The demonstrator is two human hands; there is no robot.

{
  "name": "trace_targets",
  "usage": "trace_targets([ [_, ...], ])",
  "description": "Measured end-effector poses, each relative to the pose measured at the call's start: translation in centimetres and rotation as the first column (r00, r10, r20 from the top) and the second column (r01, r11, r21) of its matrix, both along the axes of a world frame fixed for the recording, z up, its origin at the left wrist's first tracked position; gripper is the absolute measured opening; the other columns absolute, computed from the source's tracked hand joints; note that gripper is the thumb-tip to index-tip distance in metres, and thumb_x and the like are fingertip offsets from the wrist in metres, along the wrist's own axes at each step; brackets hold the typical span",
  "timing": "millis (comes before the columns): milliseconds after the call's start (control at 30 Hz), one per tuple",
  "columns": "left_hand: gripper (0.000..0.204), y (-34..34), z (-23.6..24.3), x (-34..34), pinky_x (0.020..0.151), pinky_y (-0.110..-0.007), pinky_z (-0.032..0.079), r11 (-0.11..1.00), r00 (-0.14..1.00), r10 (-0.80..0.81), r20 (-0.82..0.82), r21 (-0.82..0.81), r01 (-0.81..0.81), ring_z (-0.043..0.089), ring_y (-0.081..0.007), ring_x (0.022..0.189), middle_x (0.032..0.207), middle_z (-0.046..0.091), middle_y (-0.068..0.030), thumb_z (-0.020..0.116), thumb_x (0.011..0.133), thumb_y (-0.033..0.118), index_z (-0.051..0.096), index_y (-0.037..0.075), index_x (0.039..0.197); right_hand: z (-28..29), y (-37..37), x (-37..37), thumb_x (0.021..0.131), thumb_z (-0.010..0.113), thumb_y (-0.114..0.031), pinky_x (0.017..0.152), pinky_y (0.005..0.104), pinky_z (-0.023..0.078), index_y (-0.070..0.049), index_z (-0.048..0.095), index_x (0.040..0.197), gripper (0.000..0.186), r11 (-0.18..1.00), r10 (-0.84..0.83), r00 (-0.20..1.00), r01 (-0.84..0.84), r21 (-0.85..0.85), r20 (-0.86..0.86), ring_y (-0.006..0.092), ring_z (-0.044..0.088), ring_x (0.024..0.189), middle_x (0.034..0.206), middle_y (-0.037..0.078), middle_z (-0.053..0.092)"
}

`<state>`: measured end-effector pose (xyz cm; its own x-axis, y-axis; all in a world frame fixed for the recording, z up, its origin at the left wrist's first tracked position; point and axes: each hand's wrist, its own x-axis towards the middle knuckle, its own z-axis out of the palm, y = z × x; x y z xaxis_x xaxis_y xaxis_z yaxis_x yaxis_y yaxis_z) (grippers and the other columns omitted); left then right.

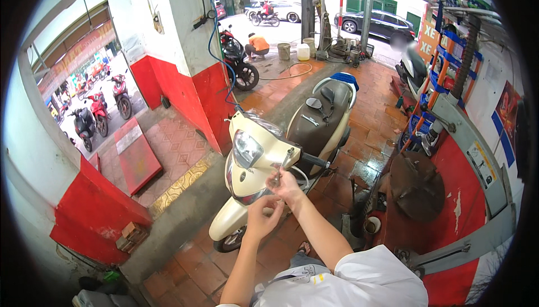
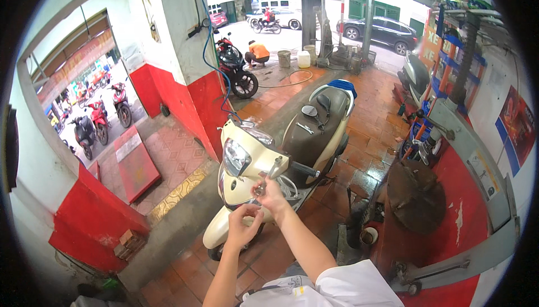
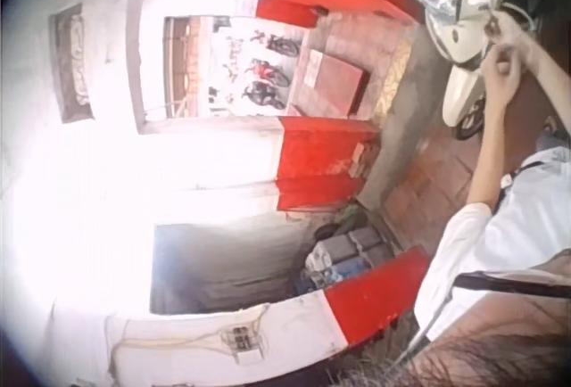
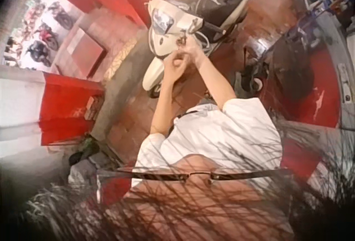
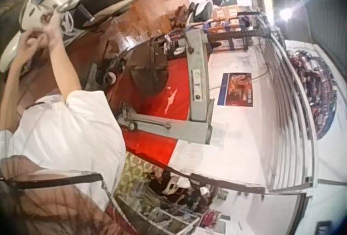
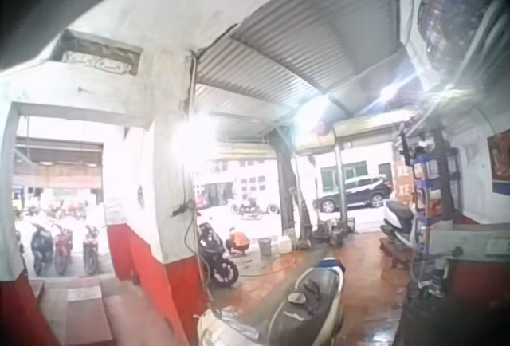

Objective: The person removes and replaces components on the front handlebars of a scooter using a wrench.

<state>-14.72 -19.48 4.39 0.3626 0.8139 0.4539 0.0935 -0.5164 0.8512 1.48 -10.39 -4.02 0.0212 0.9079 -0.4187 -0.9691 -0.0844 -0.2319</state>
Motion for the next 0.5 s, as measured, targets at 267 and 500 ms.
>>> trace_targets([
  [267, 0.009, 3.7, -1.2, 2.6, 0.068, -0.027, 0.053, 1.000, 1.000, -0.019, 0.018, -0.024, 0.020, 0.065, -0.0122, 0.068, 0.077, 0.070, -0.0069, 0.071, 0.086, 0.007, 0.069, -0.001, 0.089, 4.2, -3.8, 6.9, 0.108, 0.037, -0.029, 0.057, 0.0276, 0.040, -0.011, 0.053, 0.115, 0.025, 0.987, 0.030, 0.909, -0.092, 0.131, 0.417, 0.0081, 0.037, 0.056, 0.071, -0.004, 0.041],
  [500, 0.010, 11.8, -0.7, 10.2, 0.067, -0.028, 0.054, 0.993, 0.992, -0.118, -0.053, -0.023, 0.117, 0.067, -0.0146, 0.068, 0.076, 0.070, -0.0091, 0.072, 0.085, 0.008, 0.069, -0.001, 0.088, 5.7, -0.5, 20.5, 0.106, 0.044, -0.029, 0.048, 0.0213, 0.028, -0.006, 0.059, 0.105, 0.028, 0.994, -0.038, 0.670, -0.052, 0.098, 0.741, 0.0036, 0.029, 0.050, 0.064, -0.007, 0.036],
])
